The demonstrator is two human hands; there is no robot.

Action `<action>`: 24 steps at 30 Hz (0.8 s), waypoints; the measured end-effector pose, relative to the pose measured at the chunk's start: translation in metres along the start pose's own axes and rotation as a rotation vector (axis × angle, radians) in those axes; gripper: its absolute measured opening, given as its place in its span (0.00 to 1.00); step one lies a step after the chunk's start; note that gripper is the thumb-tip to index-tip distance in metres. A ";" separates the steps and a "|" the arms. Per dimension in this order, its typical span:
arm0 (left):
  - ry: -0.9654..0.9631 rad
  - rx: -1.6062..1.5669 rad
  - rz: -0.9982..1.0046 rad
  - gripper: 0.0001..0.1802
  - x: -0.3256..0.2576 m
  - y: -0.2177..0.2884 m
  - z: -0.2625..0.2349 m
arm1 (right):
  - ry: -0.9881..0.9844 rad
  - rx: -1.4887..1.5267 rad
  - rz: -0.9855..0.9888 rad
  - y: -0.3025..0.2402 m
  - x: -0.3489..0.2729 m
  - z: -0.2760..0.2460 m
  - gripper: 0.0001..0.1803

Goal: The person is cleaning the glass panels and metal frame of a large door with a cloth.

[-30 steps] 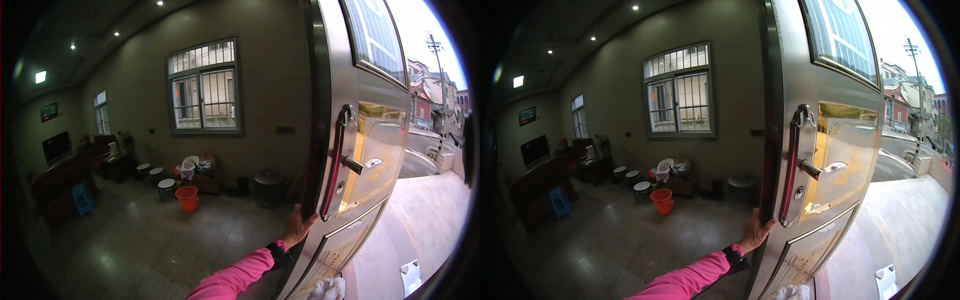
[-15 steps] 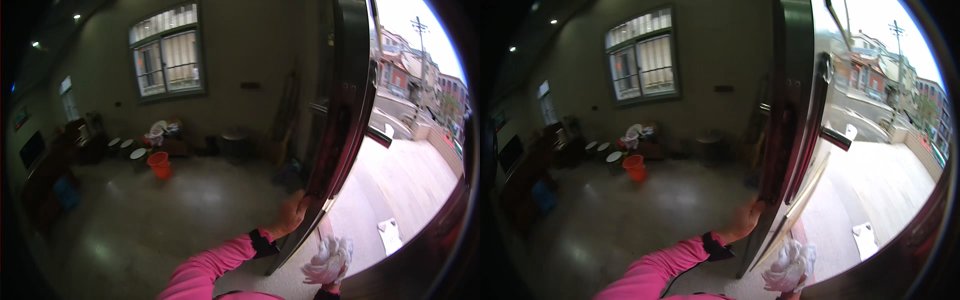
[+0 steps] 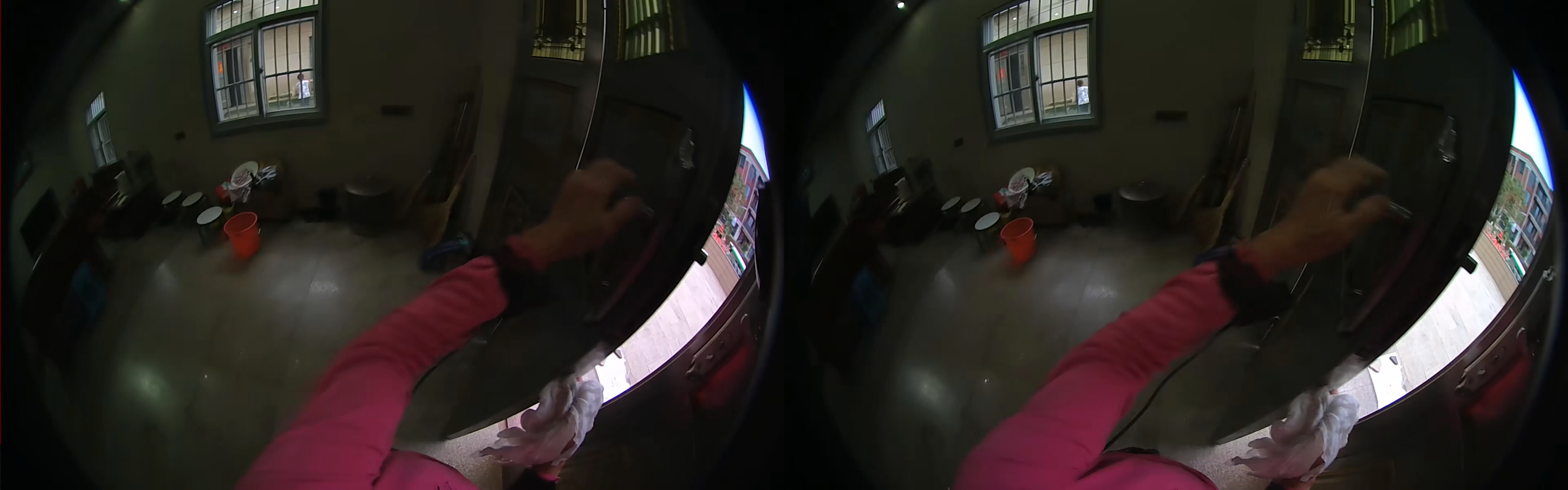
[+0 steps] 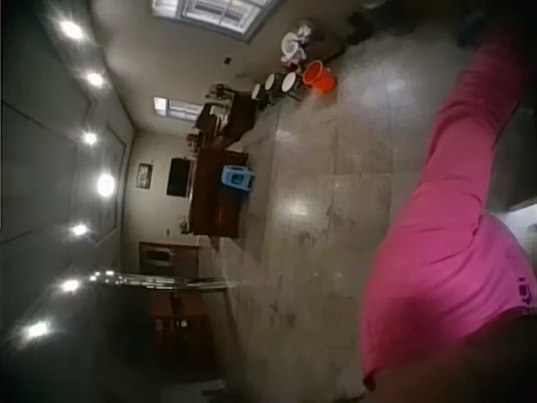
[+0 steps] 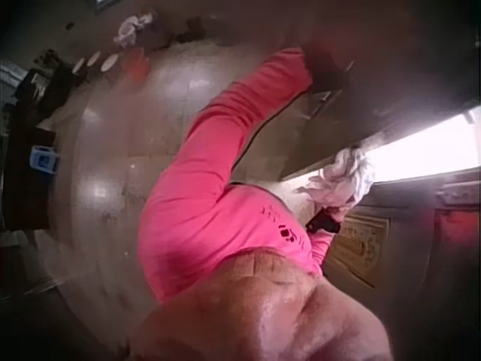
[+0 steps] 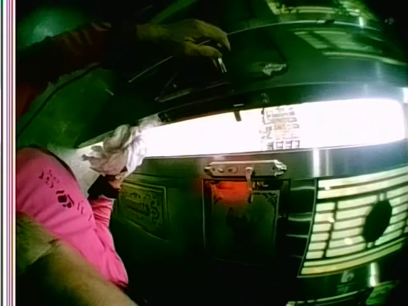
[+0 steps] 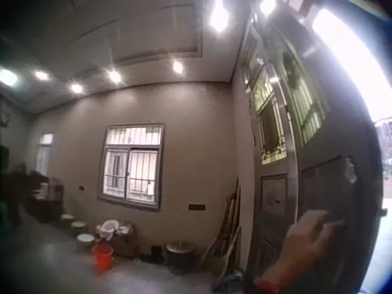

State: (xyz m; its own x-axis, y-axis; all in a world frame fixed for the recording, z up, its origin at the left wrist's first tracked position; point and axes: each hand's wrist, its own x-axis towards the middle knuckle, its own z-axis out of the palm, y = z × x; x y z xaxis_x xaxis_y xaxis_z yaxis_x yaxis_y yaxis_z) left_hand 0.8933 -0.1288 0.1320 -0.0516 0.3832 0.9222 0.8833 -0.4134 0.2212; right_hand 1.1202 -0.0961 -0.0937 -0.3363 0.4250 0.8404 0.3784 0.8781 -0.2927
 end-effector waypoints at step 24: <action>-0.009 0.166 0.141 0.24 0.035 -0.003 0.151 | -0.857 -0.793 0.631 -0.003 -0.010 -0.035 0.12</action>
State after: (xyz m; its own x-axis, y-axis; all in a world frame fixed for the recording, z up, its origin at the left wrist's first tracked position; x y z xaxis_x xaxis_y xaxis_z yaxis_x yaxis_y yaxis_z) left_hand 0.9592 0.0106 0.1159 0.0816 0.3389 0.9373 0.9462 -0.3219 0.0340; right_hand 1.1522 -0.1109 -0.0853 -0.2416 0.9701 0.0226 0.9686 0.2397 0.0658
